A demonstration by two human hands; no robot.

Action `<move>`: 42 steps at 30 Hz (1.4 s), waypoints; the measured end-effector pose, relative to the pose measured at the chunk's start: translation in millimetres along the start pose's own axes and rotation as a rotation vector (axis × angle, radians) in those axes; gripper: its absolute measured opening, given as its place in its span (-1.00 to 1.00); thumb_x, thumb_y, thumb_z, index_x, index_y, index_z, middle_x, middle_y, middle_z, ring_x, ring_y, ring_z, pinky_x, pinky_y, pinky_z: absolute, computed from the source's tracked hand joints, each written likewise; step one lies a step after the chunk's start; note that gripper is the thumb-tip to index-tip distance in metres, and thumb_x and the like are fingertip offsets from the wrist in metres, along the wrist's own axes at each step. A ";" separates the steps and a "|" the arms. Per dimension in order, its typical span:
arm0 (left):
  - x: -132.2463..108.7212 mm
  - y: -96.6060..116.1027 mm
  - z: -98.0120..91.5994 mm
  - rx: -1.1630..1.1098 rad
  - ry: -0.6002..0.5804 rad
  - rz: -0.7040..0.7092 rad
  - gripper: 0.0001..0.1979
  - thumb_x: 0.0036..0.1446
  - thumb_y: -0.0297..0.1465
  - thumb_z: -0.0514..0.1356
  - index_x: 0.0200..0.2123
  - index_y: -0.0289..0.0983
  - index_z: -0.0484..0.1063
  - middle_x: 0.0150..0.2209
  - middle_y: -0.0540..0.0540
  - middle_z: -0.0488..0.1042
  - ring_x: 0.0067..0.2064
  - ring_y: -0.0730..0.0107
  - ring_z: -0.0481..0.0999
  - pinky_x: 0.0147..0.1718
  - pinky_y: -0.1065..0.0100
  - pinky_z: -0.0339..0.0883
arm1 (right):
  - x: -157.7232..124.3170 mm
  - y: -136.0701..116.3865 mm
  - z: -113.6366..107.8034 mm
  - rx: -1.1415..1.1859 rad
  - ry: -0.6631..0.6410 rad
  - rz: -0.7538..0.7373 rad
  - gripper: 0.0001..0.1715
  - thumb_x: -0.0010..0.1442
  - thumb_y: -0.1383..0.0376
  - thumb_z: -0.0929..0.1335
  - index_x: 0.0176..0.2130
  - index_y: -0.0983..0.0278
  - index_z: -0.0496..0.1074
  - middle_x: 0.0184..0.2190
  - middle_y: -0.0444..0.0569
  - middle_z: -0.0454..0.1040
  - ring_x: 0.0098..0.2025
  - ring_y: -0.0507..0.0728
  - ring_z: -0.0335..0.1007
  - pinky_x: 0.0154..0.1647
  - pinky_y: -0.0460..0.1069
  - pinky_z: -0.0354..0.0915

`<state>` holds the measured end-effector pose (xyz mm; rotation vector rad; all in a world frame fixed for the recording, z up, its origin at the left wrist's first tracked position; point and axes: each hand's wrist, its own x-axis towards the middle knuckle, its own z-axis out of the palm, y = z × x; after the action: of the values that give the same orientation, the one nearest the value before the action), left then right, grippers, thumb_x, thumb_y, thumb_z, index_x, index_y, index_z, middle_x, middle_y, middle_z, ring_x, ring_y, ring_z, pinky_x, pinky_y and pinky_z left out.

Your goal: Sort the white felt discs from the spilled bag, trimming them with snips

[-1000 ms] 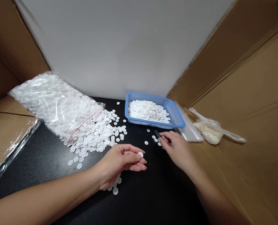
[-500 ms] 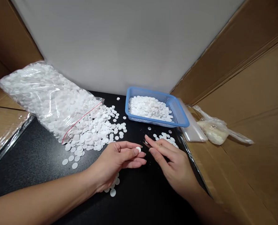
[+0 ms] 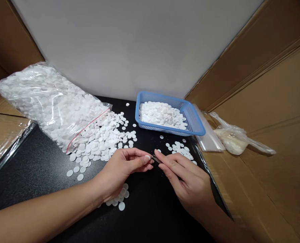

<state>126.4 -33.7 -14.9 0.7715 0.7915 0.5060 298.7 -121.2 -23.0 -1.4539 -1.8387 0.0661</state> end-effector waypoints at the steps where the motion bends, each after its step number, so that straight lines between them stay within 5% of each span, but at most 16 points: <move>1: 0.3 0.5 -0.1 -0.016 0.000 -0.011 -0.73 -0.09 -0.31 0.50 -0.39 -0.37 0.59 -0.41 -0.08 0.61 -0.32 0.46 0.58 -0.22 0.47 0.42 | 0.0 0.0 -0.3 -0.002 -0.003 -0.004 -0.52 0.34 0.45 0.31 0.19 0.14 0.44 -0.34 -0.05 0.55 -0.35 0.05 0.46 -0.36 -0.06 0.40; 8: -0.1 2.1 -0.4 -0.018 -0.040 -0.065 -0.71 -0.08 -0.31 0.50 -0.35 -0.38 0.59 -0.40 -0.11 0.61 -0.40 0.49 0.56 -0.38 0.49 0.36 | 1.3 1.2 1.5 -0.040 0.000 -0.050 -0.51 0.33 0.45 0.30 0.18 0.12 0.45 -0.38 -0.06 0.55 -0.36 0.06 0.47 -0.40 -0.05 0.40; 42: -1.2 0.9 -1.2 0.051 -0.115 -0.035 -0.78 0.02 -0.32 0.44 -0.36 -0.38 0.59 -0.47 -0.06 0.60 -0.43 0.55 0.55 -0.40 0.56 0.39 | 1.8 -0.1 -1.3 -0.047 -0.024 -0.105 -0.55 0.33 0.50 0.30 0.13 0.22 0.49 -0.40 -0.05 0.53 -0.36 0.06 0.45 -0.38 -0.06 0.40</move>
<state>124.6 -33.4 -14.2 0.8251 0.7118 0.4075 299.3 -120.2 -21.1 -1.3917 -1.9447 -0.0112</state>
